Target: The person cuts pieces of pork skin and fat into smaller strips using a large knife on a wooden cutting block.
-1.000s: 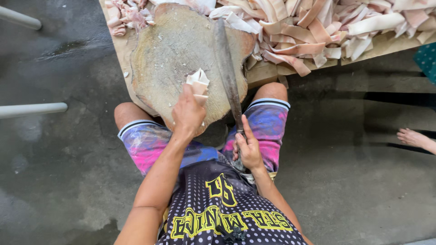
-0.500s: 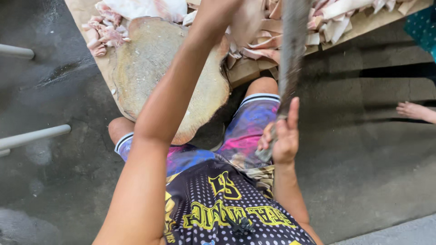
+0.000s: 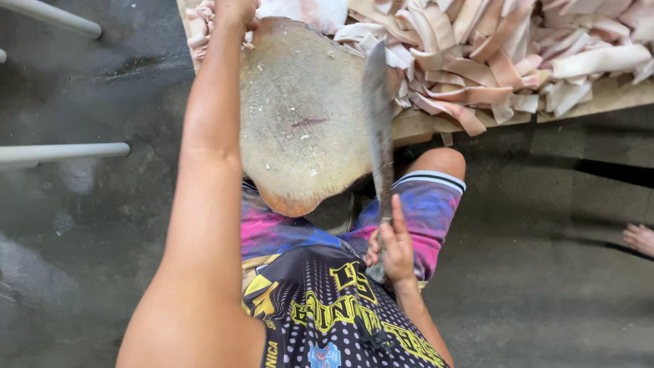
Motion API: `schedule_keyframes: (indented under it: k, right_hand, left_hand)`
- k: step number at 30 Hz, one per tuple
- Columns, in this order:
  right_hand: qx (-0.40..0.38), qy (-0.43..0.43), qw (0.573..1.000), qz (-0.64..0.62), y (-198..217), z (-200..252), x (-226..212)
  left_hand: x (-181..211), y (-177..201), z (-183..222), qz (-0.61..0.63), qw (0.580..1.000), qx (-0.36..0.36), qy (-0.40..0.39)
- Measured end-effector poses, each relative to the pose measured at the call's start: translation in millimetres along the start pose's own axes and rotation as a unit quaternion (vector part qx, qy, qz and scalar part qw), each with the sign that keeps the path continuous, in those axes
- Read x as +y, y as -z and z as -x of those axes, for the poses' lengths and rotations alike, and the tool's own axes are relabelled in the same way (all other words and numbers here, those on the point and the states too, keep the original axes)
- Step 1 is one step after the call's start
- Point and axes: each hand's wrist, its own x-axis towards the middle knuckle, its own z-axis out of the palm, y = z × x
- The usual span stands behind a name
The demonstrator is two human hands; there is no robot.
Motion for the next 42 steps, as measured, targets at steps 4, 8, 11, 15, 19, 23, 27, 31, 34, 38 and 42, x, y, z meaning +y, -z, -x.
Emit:
schedule_keyframes:
  k: [4, 8, 11, 15, 19, 23, 27, 31, 34, 38, 42]
  right_hand:
    - [-0.028, -0.037, 0.998, 0.044, -0.4, -10.5, 23.0]
    - [-0.022, -0.033, 0.998, 0.043, 2.9, -22.2, 23.5]
    - [-0.018, -0.032, 0.999, 0.021, 1.3, -29.8, 21.5]
    - [-0.023, -0.027, 0.999, 0.007, -7.2, -36.6, 22.4]
    - [-0.007, -0.041, 0.999, 0.010, -4.2, -34.1, 17.8]
    - [-0.019, -0.027, 0.999, -0.016, -1.8, -33.9, 22.3]
    - [-0.016, -0.015, 1.000, -0.010, 6.1, -32.5, 19.4]
    - [-0.019, -0.008, 1.000, 0.020, 9.9, -25.4, 25.4]
    - [-0.015, 0.003, 0.998, 0.064, 11.2, -24.1, 32.0]
    - [-0.009, 0.010, 0.997, 0.080, 16.3, -28.0, 35.7]
    - [-0.007, 0.030, 0.991, 0.128, 15.0, -25.3, 45.1]
  left_hand:
    - [-21.6, -18.5, -13.6, 0.265, 0.950, 0.005, 0.168]
    - [-0.8, -40.3, -23.3, 0.300, 0.944, 0.015, 0.137]
    - [7.3, -45.7, -20.8, 0.336, 0.934, 0.013, 0.123]
    - [25.1, -41.8, -16.5, 0.398, 0.913, -0.006, 0.094]
    - [51.6, -43.9, 7.9, 0.466, 0.881, -0.046, 0.064]
    - [62.9, 1.7, 74.3, 0.536, 0.840, -0.073, 0.033]
    - [60.5, 61.2, 164.8, 0.600, 0.795, -0.088, -0.016]
    - [21.0, 81.3, 238.9, 0.602, 0.793, -0.066, -0.065]
    - [-21.8, 51.8, 291.3, 0.647, 0.759, -0.061, 0.035]
    - [-73.7, 9.3, 334.9, 0.632, 0.754, -0.101, 0.149]
    - [-95.5, -23.4, 358.8, 0.575, 0.806, -0.118, 0.072]
